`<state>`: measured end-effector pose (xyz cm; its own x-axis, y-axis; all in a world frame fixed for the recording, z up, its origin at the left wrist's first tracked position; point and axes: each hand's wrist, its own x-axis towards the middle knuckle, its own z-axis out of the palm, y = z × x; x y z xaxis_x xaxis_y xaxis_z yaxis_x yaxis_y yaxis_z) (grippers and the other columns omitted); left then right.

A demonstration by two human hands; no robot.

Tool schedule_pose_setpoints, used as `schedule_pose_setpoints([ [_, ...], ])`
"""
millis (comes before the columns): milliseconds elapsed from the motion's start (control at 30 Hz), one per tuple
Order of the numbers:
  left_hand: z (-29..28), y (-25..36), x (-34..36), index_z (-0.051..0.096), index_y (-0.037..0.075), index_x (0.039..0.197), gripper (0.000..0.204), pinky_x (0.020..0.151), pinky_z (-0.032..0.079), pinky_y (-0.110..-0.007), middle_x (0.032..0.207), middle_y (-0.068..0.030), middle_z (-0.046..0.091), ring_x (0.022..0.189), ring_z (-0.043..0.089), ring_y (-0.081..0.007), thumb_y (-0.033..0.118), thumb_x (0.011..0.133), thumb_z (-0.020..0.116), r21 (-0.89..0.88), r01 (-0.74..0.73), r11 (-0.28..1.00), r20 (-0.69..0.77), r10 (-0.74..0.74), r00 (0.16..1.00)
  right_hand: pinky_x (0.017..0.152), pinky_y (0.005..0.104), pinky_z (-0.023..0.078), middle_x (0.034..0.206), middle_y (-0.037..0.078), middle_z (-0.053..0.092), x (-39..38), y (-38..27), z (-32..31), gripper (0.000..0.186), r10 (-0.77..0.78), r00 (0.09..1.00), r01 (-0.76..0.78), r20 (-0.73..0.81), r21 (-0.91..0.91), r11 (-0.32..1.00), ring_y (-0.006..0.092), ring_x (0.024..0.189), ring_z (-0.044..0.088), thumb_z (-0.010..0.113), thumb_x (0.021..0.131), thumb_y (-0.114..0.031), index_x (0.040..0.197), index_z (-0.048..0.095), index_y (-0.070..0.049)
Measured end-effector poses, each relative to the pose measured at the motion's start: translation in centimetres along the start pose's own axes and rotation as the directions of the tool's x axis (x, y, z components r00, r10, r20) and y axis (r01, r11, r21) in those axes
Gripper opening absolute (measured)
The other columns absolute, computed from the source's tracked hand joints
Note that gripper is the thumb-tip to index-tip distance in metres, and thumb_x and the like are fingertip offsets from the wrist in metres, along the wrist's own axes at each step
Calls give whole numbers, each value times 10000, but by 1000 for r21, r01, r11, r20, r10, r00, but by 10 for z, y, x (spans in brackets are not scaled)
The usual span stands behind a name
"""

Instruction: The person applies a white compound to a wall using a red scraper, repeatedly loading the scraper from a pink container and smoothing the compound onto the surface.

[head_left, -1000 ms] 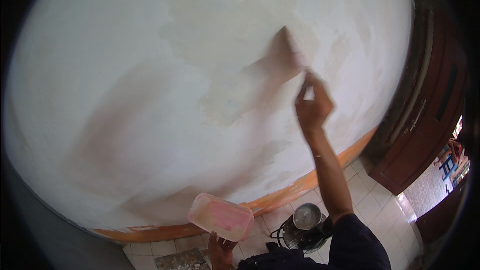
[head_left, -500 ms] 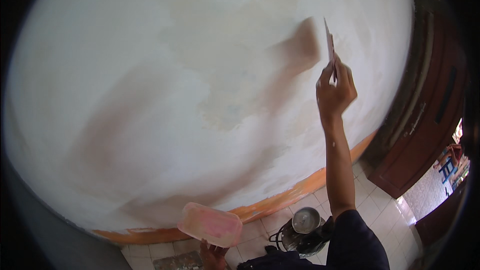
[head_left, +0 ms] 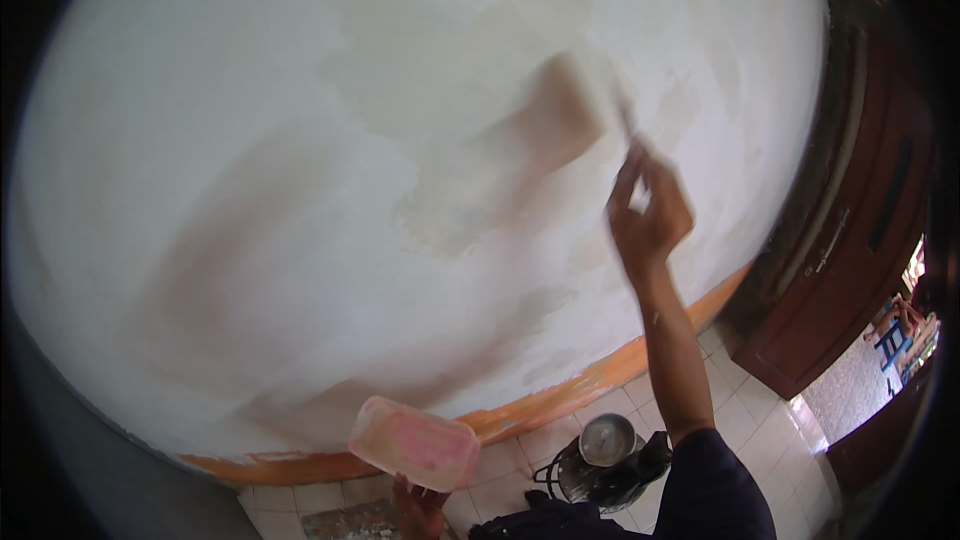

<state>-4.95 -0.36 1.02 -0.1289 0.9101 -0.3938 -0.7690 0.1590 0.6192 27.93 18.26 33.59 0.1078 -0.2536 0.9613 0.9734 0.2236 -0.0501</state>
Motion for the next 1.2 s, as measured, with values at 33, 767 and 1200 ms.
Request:
schedule_pose_setpoints([
  [33,1,-1,1,395,71,1349,638,749,591,-454,1255,-176,529,1062,596,-330,477,885,559,2,17,1000,0,-17,1000,520,284,483,755,99,649,14,20,12,140,48,997,-45,-63,42,998,216,600,615,651,768,48,883,669,-31],
  [767,-2,-1,-1,405,98,1346,578,734,588,-447,1225,-152,546,1027,603,-322,458,912,532,-51,15,999,49,-12,999,653,333,554,859,152,651,-51,-64,47,263,-453,880,410,143,254,876,260,768,655,618,684,5,945,638,29],
  [1200,13,3,-14,371,72,1365,589,788,573,-489,1277,-182,504,1104,561,-336,431,925,526,-41,-11,999,-9,10,1000,508,318,480,744,110,623,40,-24,37,102,-114,993,112,4,157,981,227,626,607,639,733,64,781,612,-22],
])
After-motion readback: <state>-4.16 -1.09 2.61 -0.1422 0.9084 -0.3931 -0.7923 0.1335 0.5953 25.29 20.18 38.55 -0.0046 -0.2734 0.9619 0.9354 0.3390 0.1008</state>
